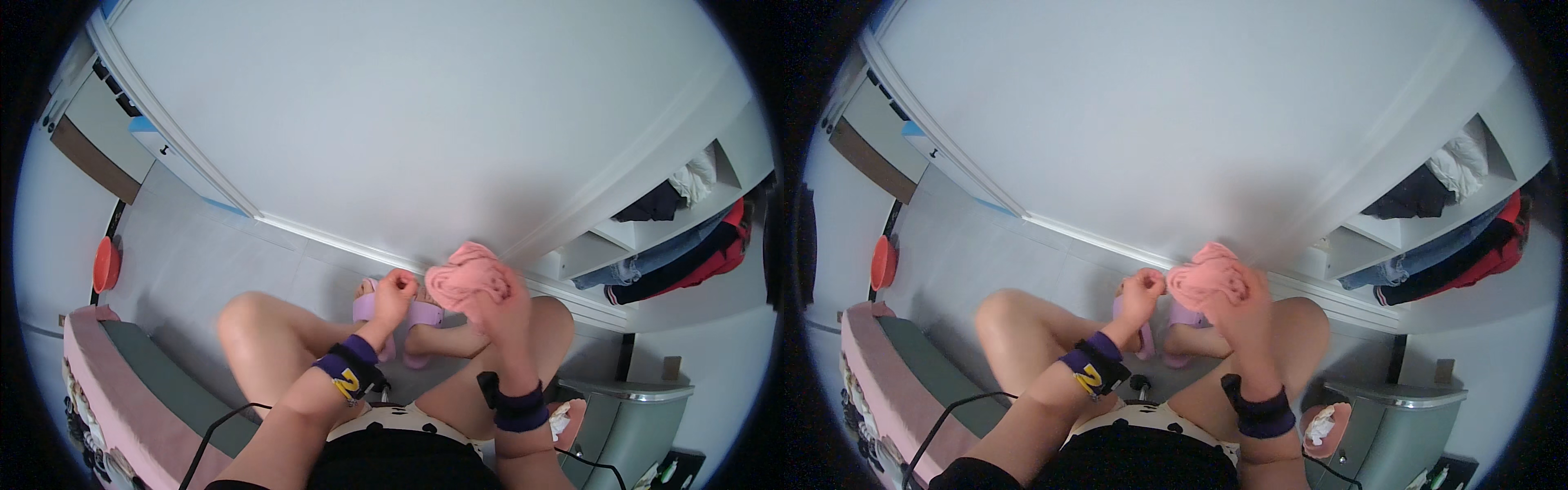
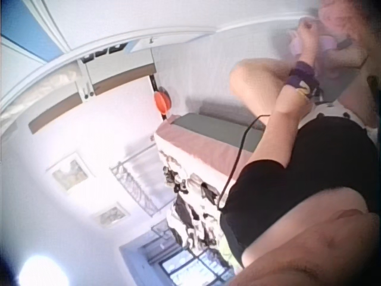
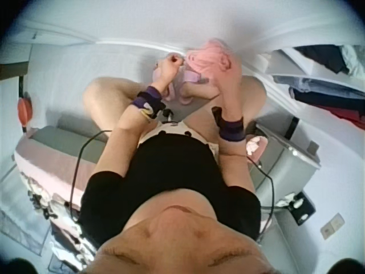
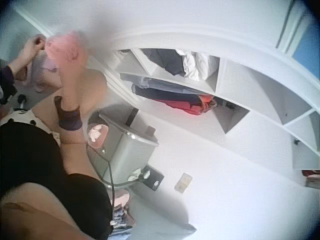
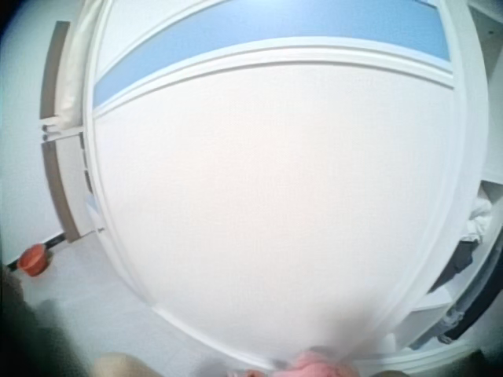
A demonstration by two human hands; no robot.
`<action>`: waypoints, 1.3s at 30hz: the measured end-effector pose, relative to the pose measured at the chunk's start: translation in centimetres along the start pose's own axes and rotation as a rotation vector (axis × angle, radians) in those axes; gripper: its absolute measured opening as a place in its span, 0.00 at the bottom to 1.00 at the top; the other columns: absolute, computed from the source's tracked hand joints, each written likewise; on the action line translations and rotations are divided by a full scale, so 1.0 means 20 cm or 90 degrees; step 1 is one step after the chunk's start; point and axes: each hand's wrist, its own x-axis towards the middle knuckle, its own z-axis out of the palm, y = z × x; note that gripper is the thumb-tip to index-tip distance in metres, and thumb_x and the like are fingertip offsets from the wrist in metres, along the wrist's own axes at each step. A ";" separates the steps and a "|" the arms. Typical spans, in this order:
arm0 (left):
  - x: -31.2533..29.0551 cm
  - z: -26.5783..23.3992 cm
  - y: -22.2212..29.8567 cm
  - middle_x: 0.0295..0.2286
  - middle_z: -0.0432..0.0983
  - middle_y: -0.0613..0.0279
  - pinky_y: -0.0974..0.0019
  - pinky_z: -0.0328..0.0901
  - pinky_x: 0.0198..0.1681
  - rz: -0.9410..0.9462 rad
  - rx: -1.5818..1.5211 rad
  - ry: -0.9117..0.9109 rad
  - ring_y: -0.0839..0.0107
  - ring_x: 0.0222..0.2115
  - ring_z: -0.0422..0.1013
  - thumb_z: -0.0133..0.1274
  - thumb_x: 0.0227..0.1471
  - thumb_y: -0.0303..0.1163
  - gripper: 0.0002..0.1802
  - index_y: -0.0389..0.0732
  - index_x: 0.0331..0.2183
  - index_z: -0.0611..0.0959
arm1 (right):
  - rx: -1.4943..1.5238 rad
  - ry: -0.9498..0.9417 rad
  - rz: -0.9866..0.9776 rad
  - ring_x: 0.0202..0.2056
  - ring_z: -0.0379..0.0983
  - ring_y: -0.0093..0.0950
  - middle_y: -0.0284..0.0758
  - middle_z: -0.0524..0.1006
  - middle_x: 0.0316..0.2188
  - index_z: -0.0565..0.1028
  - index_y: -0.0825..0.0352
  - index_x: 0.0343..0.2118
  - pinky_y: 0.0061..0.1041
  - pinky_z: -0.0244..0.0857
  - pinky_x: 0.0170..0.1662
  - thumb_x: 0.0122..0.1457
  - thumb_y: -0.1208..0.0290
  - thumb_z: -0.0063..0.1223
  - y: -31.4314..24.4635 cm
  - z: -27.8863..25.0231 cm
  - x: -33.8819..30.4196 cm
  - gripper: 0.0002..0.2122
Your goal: The person wipes the surfaces and edges of a closet door and interior using a cloth, then picks up folded jeans from a bed and places them onto a closet shelf.
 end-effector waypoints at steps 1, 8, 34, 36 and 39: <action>0.00 0.05 0.01 0.19 0.73 0.64 0.74 0.65 0.25 0.018 0.004 -0.018 0.79 0.20 0.68 0.51 0.42 0.23 0.04 0.34 0.26 0.75 | 0.107 0.014 0.076 0.37 0.69 0.26 0.34 0.71 0.33 0.69 0.70 0.40 0.20 0.63 0.40 0.41 0.82 0.47 -0.06 -0.06 -0.01 0.18; -0.08 0.49 0.17 0.16 0.72 0.64 0.74 0.63 0.25 0.081 -0.009 -0.223 0.80 0.20 0.67 0.52 0.42 0.24 0.03 0.35 0.24 0.76 | 0.253 0.098 0.203 0.37 0.68 0.20 0.33 0.72 0.35 0.69 0.73 0.40 0.18 0.62 0.40 0.40 0.85 0.43 -0.14 -0.44 -0.14 0.19; -1.26 2.15 0.10 0.23 0.73 0.64 0.74 0.65 0.29 -0.090 0.135 -1.400 0.78 0.24 0.69 0.50 0.45 0.22 0.02 0.34 0.26 0.74 | 0.109 0.141 0.103 0.27 0.64 0.33 0.35 0.68 0.26 0.74 0.64 0.36 0.26 0.59 0.30 0.39 0.78 0.55 -0.12 -1.34 -1.03 0.16; -1.33 2.14 0.05 0.22 0.73 0.63 0.74 0.65 0.28 -0.095 0.188 -1.451 0.78 0.23 0.69 0.51 0.43 0.22 0.02 0.34 0.25 0.75 | 0.126 0.172 0.092 0.27 0.64 0.33 0.35 0.68 0.25 0.74 0.63 0.36 0.26 0.59 0.30 0.39 0.78 0.55 -0.11 -1.35 -1.04 0.16; -1.41 2.14 -0.05 0.21 0.74 0.63 0.73 0.65 0.28 -0.069 0.246 -1.493 0.78 0.24 0.69 0.52 0.40 0.21 0.03 0.34 0.23 0.75 | 0.123 0.225 0.048 0.27 0.64 0.32 0.35 0.67 0.25 0.75 0.63 0.36 0.27 0.59 0.29 0.39 0.78 0.54 -0.09 -1.33 -1.08 0.16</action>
